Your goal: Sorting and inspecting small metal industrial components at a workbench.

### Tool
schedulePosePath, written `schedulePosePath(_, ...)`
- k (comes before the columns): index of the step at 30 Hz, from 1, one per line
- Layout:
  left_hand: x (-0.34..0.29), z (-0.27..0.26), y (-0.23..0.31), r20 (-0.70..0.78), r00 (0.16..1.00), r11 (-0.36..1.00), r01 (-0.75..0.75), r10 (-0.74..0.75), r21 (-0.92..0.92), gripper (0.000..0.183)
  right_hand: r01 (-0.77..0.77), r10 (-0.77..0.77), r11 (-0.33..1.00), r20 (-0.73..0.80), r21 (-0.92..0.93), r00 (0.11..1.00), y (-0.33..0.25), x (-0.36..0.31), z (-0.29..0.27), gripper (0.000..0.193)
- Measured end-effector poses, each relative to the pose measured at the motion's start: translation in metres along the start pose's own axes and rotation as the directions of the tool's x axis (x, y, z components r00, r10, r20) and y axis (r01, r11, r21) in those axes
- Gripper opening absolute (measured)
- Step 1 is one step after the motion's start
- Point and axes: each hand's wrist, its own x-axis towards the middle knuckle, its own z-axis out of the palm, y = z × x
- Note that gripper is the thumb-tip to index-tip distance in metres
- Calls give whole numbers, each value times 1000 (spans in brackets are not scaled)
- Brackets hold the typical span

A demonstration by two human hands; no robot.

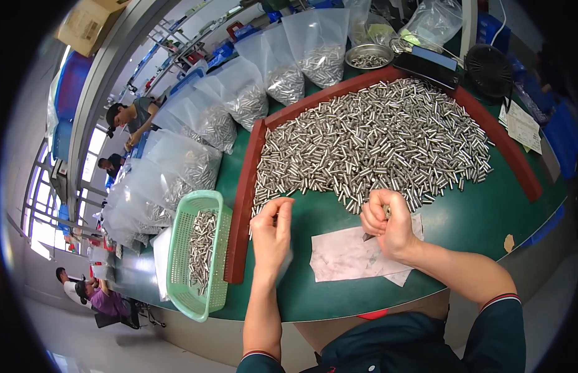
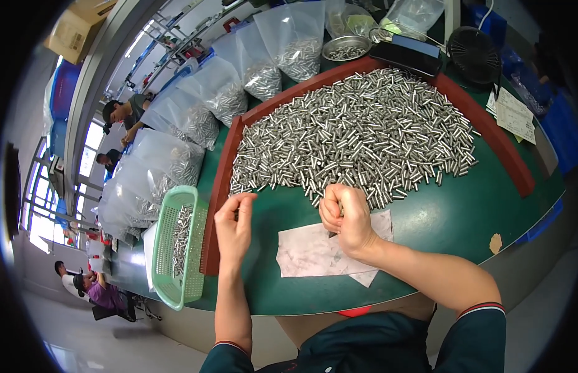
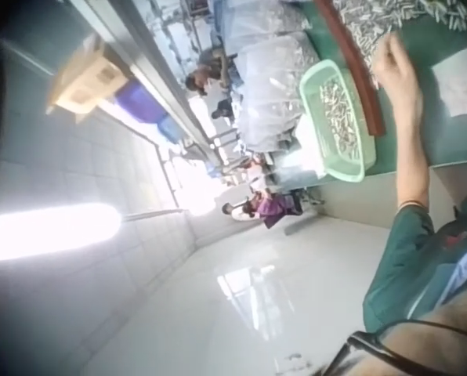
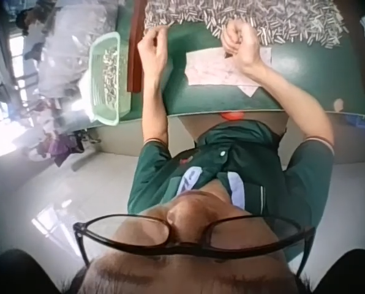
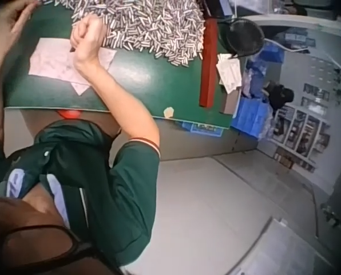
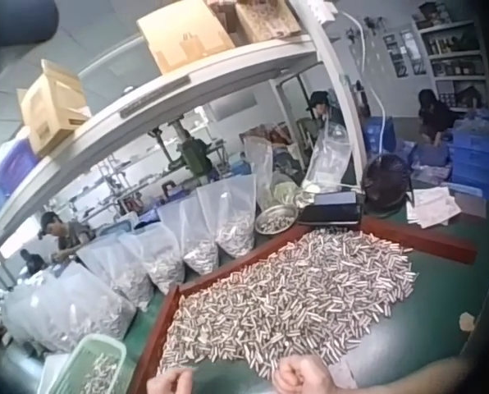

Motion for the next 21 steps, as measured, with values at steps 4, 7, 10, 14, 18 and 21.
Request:
schedulePosePath(4, -4, -59, 23, -259, 962, 898, 32, 92, 439, 11, 7, -7, 1000, -7, 24, 1000, -1, 0, -1, 31)
schedulePosePath(7, -15, -101, 6, -375, 922, 780, 169, 91, 603, 16, 13, -13, 1000, -1, 23, 1000, 0, 1, 0, 31)
schedulePosePath(10, -29, -119, -11, -369, 926, 599, 342, -82, 724, 33, 5, -5, 1000, 15, 4, 1000, 2, 2, 5, 30)
schedulePosePath(14, -3, -83, -8, -178, 978, 668, 61, 108, 742, 42, 11, -11, 1000, -1, -5, 1000, -2, -1, 3, 28)
schedulePosePath(18, 66, 15, 24, 73, 880, 830, -467, 469, 304, 28, 37, -37, 999, -3, 31, 999, -5, 1, -8, 31)
schedulePosePath(21, 114, 62, 7, 190, 892, 900, -429, 410, 76, 32, 43, -44, 999, 43, 23, 998, -2, -2, 0, 31)
